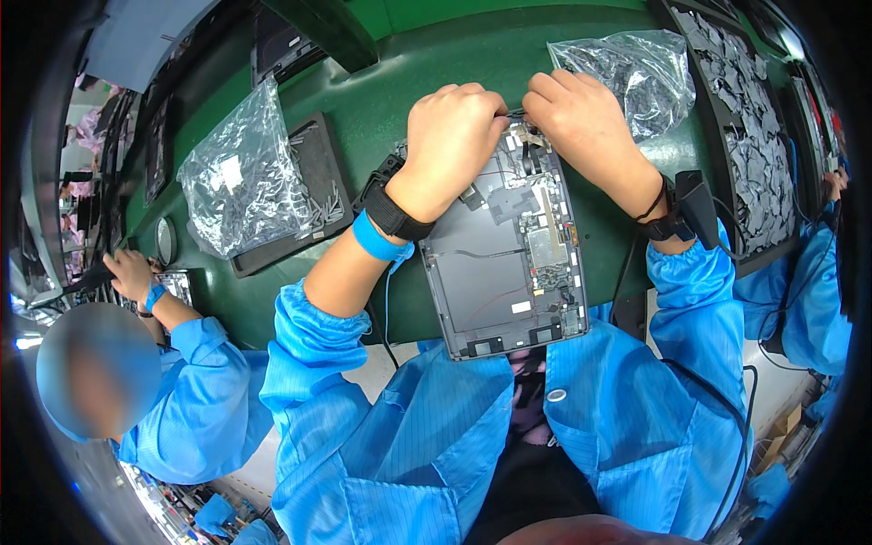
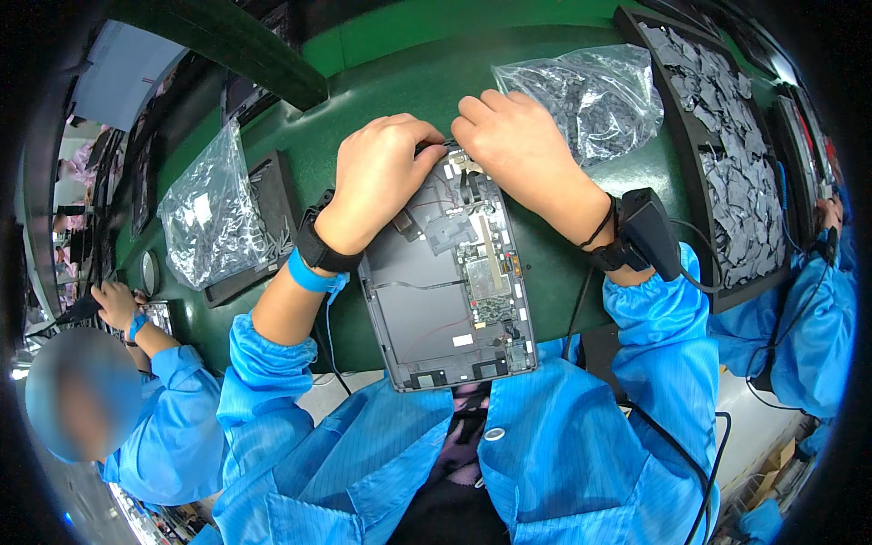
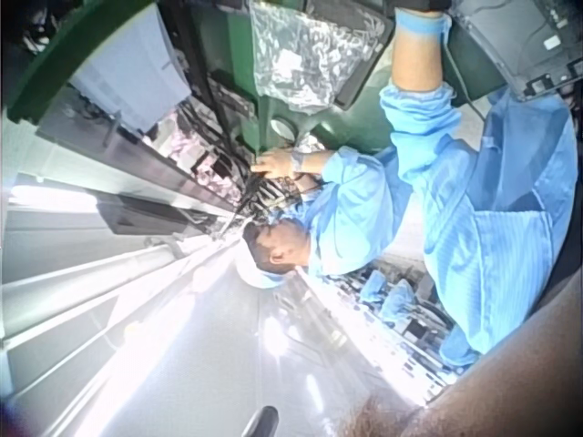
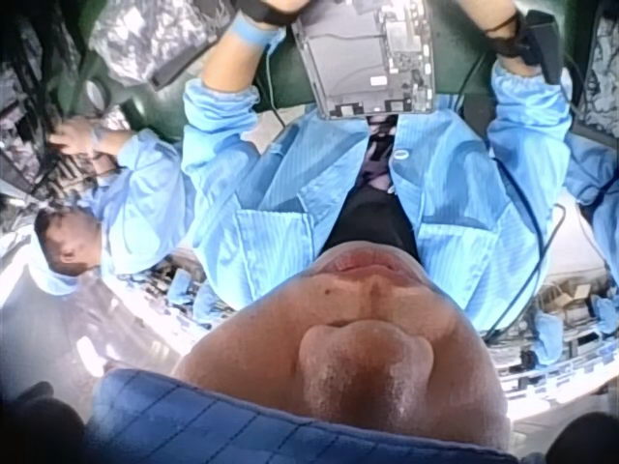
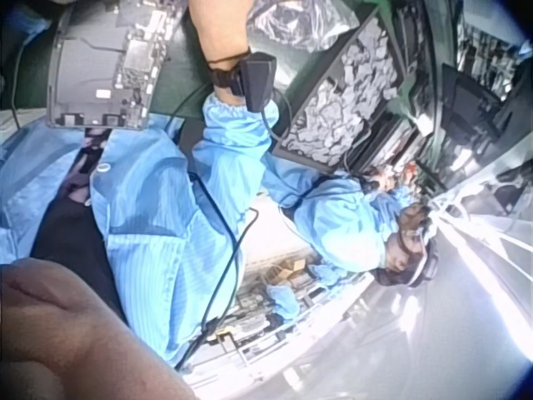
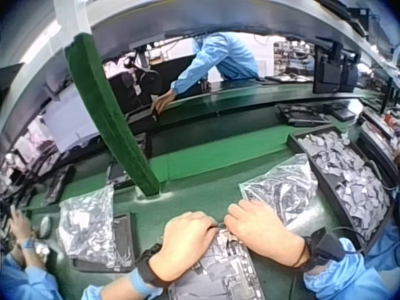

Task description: Manually assembling the internal components and cables of an electronic tablet on a production line.

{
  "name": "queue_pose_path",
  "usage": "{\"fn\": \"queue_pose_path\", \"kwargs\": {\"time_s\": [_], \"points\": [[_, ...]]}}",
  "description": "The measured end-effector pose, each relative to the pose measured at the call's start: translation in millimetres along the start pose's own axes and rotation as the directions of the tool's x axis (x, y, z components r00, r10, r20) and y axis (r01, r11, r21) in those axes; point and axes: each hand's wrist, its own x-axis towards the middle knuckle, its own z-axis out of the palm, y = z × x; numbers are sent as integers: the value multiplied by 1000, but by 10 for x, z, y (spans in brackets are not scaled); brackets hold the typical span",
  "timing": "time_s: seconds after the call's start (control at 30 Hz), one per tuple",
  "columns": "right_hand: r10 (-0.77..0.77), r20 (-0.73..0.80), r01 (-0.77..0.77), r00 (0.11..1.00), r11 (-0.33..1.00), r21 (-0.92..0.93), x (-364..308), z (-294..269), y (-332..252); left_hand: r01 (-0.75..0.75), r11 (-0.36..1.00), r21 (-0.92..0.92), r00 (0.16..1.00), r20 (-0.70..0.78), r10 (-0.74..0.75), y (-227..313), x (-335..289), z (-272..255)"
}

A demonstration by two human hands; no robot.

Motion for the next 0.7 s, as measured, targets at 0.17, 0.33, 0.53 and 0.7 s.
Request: {"fn": "queue_pose_path", "kwargs": {"time_s": [0.17, 0.33, 0.53, 0.7], "points": [[-56, -25, 54, 998, 996, -75, 27, -31, -8, -47, 997, 67, 997, -50, 51, -13, -3, 99], [-8, 4, 8, 1000, 999, 32, 5, 19, 102, -86, 990, 115, 993, -65, 94, 6, -31, 107], [-84, 64, 75, 994, 989, 128, 37, 45, 200, -103, 994, 22, 992, -78, 104, -16, -31, 94], [-83, 107, 72, 991, 992, 100, 118, 67, 182, -83, 996, 34, 995, -43, 85, -31, 17, 65]]}}
